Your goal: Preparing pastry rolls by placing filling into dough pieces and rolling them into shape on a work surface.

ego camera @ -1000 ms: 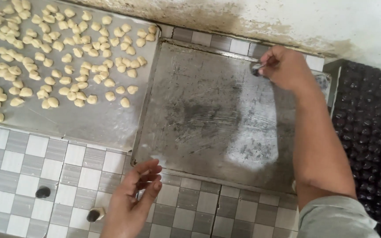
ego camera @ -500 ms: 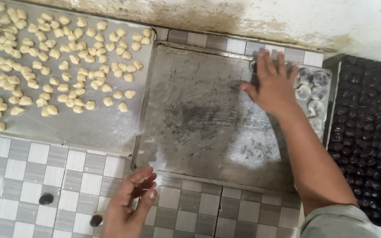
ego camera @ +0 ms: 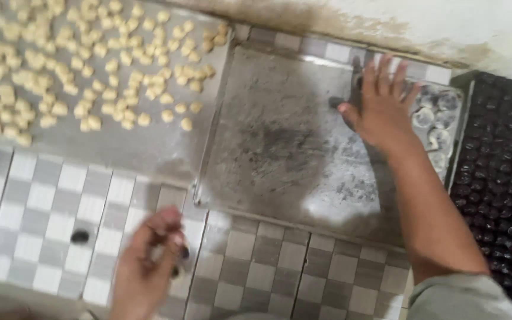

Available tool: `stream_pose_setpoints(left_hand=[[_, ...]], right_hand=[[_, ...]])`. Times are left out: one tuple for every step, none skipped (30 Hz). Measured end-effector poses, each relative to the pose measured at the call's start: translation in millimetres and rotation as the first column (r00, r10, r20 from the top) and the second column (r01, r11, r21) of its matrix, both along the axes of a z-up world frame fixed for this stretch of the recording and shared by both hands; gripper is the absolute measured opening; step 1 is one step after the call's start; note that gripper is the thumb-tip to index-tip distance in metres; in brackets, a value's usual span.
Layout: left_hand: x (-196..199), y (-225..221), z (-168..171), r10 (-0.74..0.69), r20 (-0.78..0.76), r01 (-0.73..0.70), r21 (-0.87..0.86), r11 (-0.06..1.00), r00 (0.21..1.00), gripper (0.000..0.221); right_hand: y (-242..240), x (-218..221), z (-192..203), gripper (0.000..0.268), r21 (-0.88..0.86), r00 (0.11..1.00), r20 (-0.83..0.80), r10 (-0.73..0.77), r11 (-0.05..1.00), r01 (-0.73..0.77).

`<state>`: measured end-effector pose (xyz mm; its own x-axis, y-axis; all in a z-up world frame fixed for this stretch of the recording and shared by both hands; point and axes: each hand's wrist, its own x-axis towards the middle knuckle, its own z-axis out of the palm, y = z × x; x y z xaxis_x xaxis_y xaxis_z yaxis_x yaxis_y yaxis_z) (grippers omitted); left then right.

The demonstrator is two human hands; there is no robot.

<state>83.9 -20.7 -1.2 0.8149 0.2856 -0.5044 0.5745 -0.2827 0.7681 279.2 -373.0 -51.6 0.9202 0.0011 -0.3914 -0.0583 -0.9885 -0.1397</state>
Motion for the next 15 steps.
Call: stream_pose_setpoints(left_hand=[[-2.1,14.0,-3.7,0.021,-0.007,-0.021,-0.005,1.0,1.0,0.03],[-7.1,25.5,-9.3,-0.045,0.09,0.029,0.175,0.984,0.995,0.026],[-13.2,38.2,-15.8,-0.126,0.168,0.059,0.356,0.933,0.978,0.023],[-16.9,43.2,-16.5,-0.093,0.148,0.037,0.346,0.938,0.984,0.023],[-21.2,49.3,-17.1,-0.166,0.2,0.077,0.39,0.918,0.966,0.03],[-22.1,59.5,-16.1,-0.246,0.256,0.111,0.446,0.888,0.935,0.037],[-28.5,64.4,-22.4,-0.219,0.248,0.09,0.445,0.891,0.944,0.037],[-32.6,70.6,-27.9,-0.299,0.243,0.105,0.589,0.802,0.923,0.038],[-36.2,76.0,-32.6,-0.378,0.222,0.114,0.715,0.69,0.899,0.039],[-40.7,80.0,-36.1,-0.376,0.226,0.109,0.716,0.69,0.899,0.039],[-44.8,83.4,-39.0,-0.38,0.206,0.143,0.688,0.712,0.902,0.04],[-47.6,87.7,-42.2,-0.393,0.186,0.183,0.658,0.731,0.9,0.04],[-47.7,90.8,-38.2,-0.4,0.191,0.185,0.659,0.729,0.896,0.04],[-49.1,94.1,-34.2,-0.404,0.151,0.219,0.646,0.731,0.902,0.039],[-49.9,97.5,-30.5,-0.408,0.111,0.253,0.632,0.732,0.906,0.038]], right_hand=[[9.2,-12.4,-0.6,0.088,-0.005,1.0,-0.007,0.021,1.0,-0.021],[16.3,-24.4,0.5,0.086,0.064,0.994,0.094,0.053,0.996,-0.06],[24.1,-37.1,1.2,0.089,0.131,0.978,0.195,0.078,0.986,-0.105],[43.6,-58.2,-4.8,0.089,0.124,0.979,0.173,0.111,0.983,-0.134],[62.6,-80.8,-9.7,0.08,0.255,0.907,0.358,0.222,0.911,-0.324],[84.2,-101.3,-14.2,0.076,0.347,0.789,0.552,0.272,0.785,-0.513],[113.1,-119.7,-16.7,0.076,0.352,0.785,0.546,0.293,0.77,-0.533],[141.5,-139.9,-18.7,0.074,0.432,0.765,0.572,0.298,0.683,-0.589],[168.4,-160.3,-19.5,0.071,0.505,0.746,0.596,0.298,0.583,-0.636],[187.3,-170.8,-41.0,0.071,0.502,0.742,0.6,0.299,0.582,-0.64],[205.6,-180.6,-61.9,0.065,0.43,0.764,0.537,0.357,0.664,-0.613],[224.3,-191.1,-83.0,0.061,0.345,0.79,0.467,0.398,0.741,-0.577],[232.1,-191.7,-78.3,0.061,0.342,0.79,0.471,0.392,0.745,-0.573],[239.7,-195.5,-73.9,0.054,0.34,0.8,0.397,0.45,0.738,-0.583],[247.3,-198.7,-69.7,0.049,0.34,0.803,0.32,0.504,0.73,-0.593]])
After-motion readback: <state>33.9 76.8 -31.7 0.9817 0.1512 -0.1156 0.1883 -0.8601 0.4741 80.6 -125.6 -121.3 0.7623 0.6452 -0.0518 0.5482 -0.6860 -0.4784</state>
